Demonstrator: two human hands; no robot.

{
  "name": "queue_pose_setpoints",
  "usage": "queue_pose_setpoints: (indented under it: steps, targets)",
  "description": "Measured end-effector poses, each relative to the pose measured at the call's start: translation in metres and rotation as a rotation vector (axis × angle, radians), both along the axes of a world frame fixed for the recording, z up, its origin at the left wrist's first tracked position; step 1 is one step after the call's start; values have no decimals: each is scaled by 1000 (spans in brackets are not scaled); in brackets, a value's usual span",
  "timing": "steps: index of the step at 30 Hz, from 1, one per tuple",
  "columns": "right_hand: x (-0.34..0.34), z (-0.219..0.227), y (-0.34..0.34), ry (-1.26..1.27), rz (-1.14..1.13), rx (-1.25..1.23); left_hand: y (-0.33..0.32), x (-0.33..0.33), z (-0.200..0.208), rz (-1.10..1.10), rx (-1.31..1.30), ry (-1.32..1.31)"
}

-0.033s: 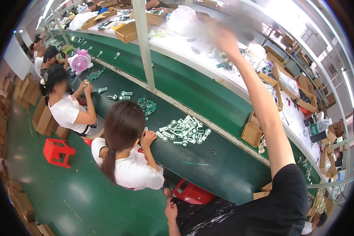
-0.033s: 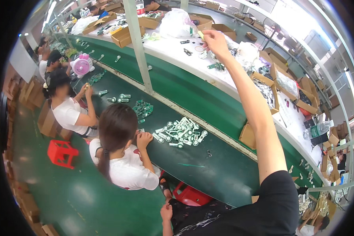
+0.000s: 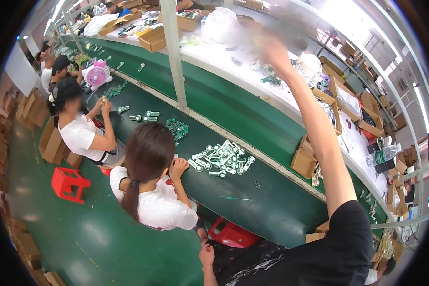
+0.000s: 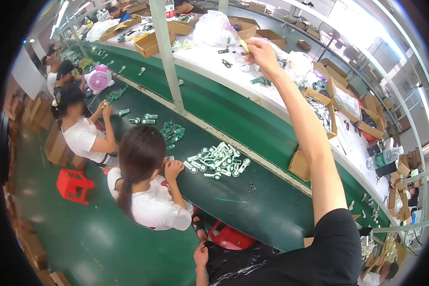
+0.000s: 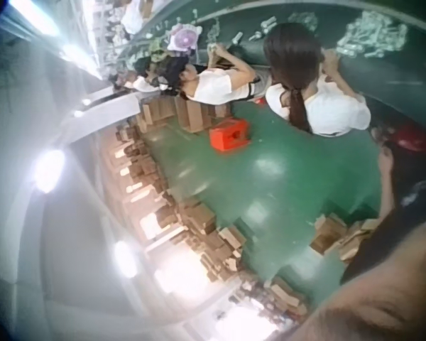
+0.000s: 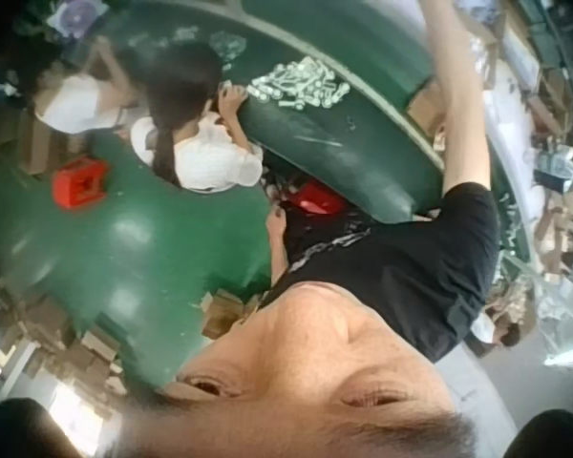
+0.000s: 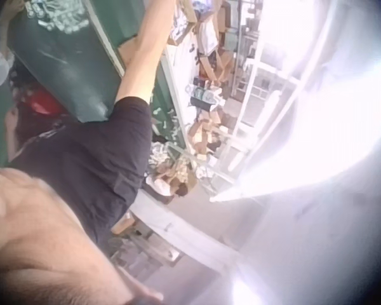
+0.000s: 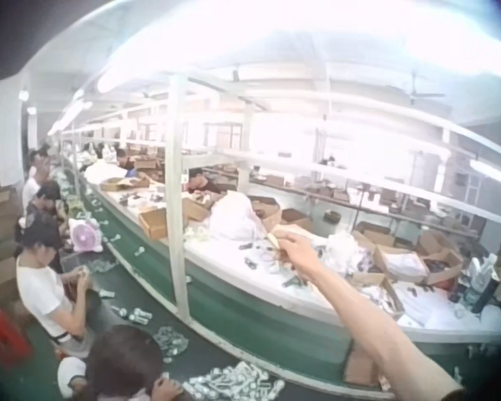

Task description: Sorting and assembling small electronic components including plastic housings and circuit boards at a factory workstation.

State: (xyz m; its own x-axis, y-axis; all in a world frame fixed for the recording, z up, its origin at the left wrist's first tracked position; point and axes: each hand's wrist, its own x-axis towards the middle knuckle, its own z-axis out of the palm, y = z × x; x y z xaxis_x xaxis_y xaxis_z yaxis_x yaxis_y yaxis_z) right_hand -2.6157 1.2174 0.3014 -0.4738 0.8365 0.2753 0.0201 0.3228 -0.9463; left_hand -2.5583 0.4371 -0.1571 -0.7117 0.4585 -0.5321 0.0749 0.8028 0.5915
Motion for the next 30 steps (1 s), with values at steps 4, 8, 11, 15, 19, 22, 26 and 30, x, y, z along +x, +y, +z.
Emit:
queue_pose_setpoints:
  steps: [4,8,11,15,19,22,26,30]
  targets:
    - [43,5,-39,236,228,-383,33,2,-3,-16,93,-56]
    - [73,-14,-65,257,262,-482,53,8,-6,-29,135,-92]
    - [91,-32,-85,203,313,-491,56,13,-5,-49,150,-111]
    - [122,-59,-109,170,345,-568,66,21,-2,-128,102,-163]
    - [145,-76,-126,150,403,-587,73,22,2,-141,107,-175]
    - [156,-82,-137,152,433,-624,79,22,7,-138,121,-188]
    - [167,-89,-154,151,458,-639,90,19,13,-167,158,-130]
    - [183,-101,-168,182,480,-667,119,17,27,-185,262,-157]
